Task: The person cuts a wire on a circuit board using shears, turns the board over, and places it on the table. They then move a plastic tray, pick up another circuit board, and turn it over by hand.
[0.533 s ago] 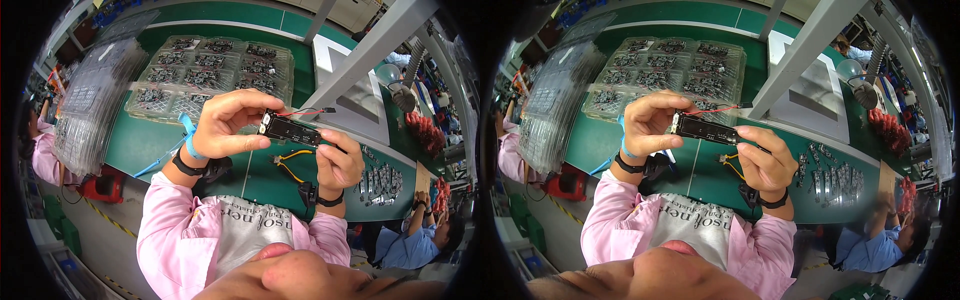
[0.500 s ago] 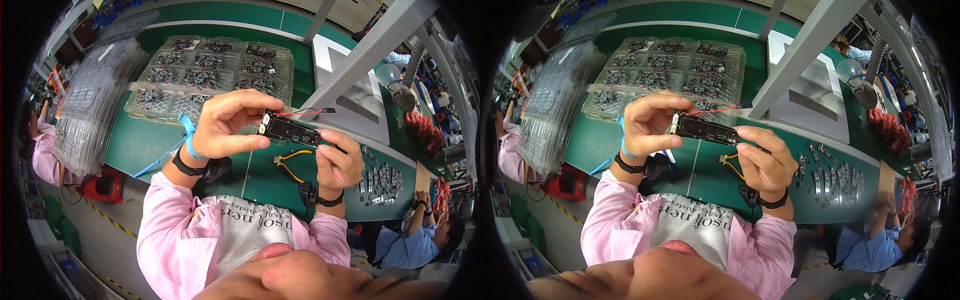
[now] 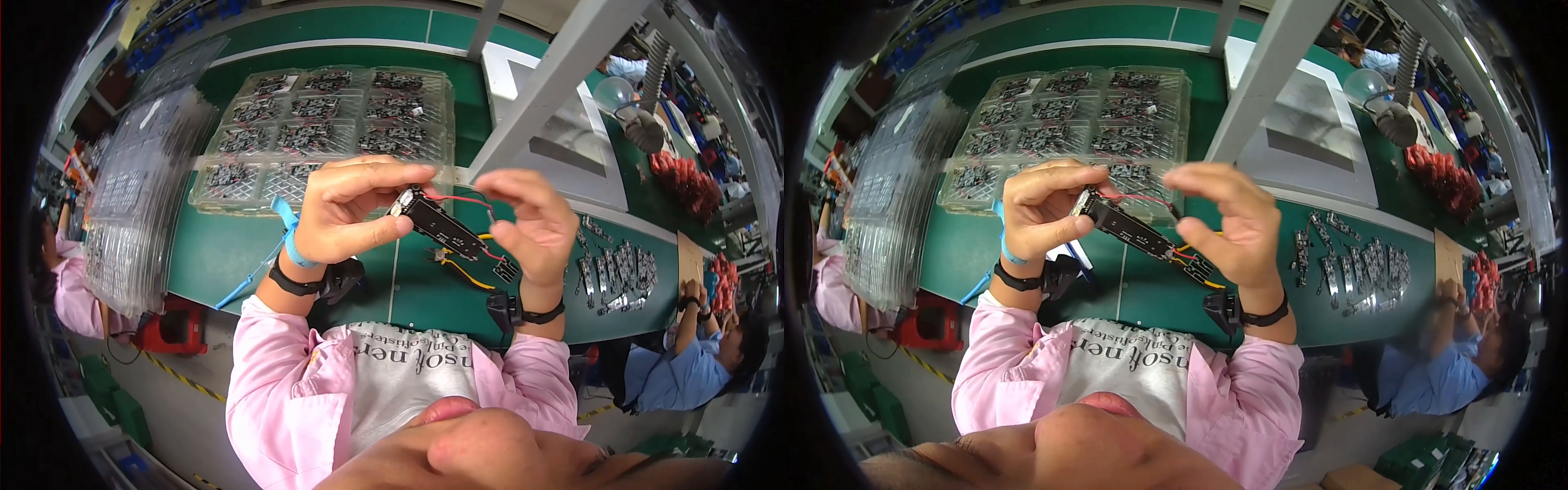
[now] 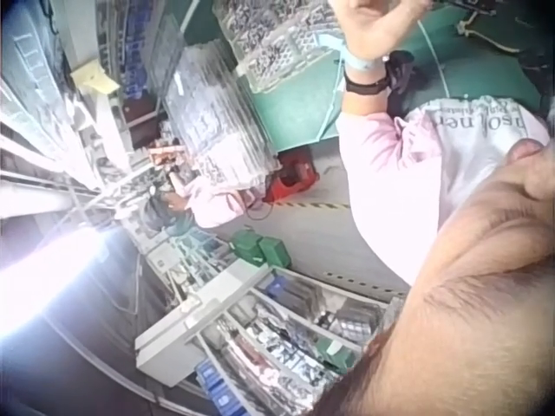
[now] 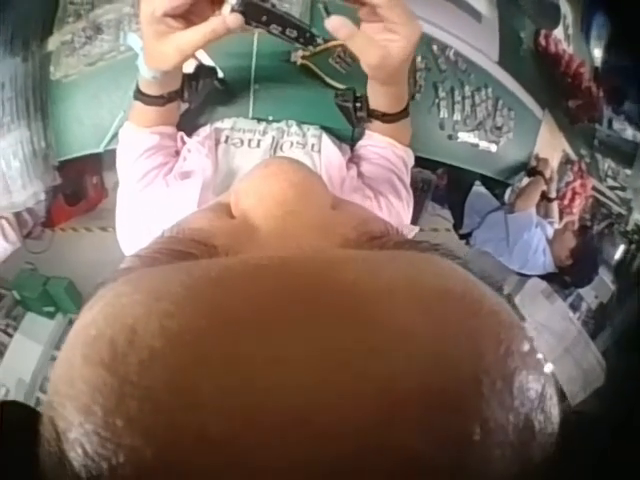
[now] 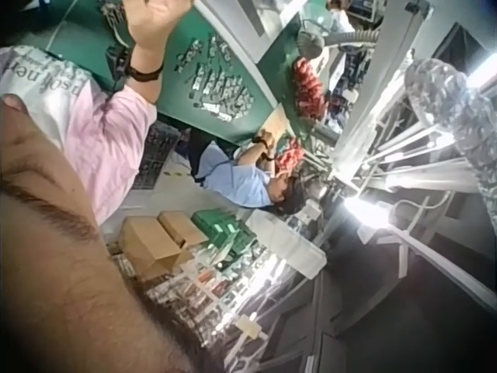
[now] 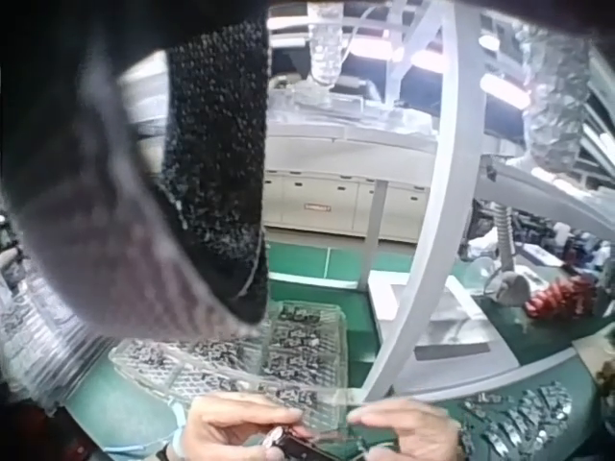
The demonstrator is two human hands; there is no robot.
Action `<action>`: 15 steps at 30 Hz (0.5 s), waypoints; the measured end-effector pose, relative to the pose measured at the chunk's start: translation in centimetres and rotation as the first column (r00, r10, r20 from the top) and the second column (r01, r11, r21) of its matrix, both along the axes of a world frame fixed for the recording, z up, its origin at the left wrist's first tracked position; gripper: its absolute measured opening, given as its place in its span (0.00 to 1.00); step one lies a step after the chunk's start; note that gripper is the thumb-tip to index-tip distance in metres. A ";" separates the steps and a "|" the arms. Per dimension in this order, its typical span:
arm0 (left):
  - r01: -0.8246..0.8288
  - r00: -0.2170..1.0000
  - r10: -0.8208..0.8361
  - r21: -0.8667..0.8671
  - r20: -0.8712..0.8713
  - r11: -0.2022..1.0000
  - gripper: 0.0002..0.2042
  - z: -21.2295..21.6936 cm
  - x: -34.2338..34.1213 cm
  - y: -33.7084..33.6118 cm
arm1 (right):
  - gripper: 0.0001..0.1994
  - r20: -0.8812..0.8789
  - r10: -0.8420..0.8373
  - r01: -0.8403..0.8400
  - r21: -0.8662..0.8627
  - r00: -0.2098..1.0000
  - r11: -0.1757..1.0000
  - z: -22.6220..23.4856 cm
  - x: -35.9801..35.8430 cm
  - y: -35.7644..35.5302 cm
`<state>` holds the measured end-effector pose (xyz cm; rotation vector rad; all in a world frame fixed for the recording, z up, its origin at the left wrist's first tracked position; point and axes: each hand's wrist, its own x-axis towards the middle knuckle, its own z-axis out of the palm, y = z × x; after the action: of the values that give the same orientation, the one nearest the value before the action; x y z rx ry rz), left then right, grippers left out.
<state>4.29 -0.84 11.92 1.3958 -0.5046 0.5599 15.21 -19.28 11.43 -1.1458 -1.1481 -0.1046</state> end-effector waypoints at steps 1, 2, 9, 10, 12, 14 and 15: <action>-0.006 1.000 0.006 0.003 -0.009 1.000 0.21 -0.1 0.0 0.0 | 0.12 0.090 0.077 -0.066 -0.123 0.993 0.990 -0.3 0.1 -0.2; 0.007 1.000 -0.007 0.005 -0.011 1.000 0.21 -0.2 0.1 0.0 | 0.12 0.087 0.064 -0.053 -0.121 0.994 0.991 -0.3 0.0 -0.4; 0.067 0.979 -0.046 0.103 -0.199 0.992 0.20 0.0 0.1 -0.3 | 0.08 -0.199 0.116 -0.137 -0.095 0.973 0.986 -0.3 -0.6 -0.7; 0.074 0.978 -0.052 0.107 -0.201 0.992 0.20 0.0 0.2 -0.3 | 0.08 -0.200 0.110 -0.130 -0.091 0.974 0.987 -0.3 -0.7 -0.6; 0.098 0.966 -0.056 0.156 -0.253 0.983 0.20 0.0 0.3 -0.4 | 0.06 -0.277 0.071 -0.089 -0.050 0.958 0.995 0.2 -1.3 0.0; 0.111 0.959 -0.057 0.183 -0.278 0.977 0.20 -0.1 0.3 -0.5 | 0.05 -0.315 0.054 -0.066 -0.028 0.948 0.997 0.2 -1.3 0.0; 0.111 0.956 -0.058 0.171 -0.288 0.979 0.20 -0.1 0.3 -0.5 | 0.05 -0.349 0.095 -0.117 -0.043 0.932 0.992 0.1 -1.1 -0.5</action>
<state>4.63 -1.34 11.77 1.5937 -0.3905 0.2414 14.11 -19.79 11.55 -1.1029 -0.9001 0.2130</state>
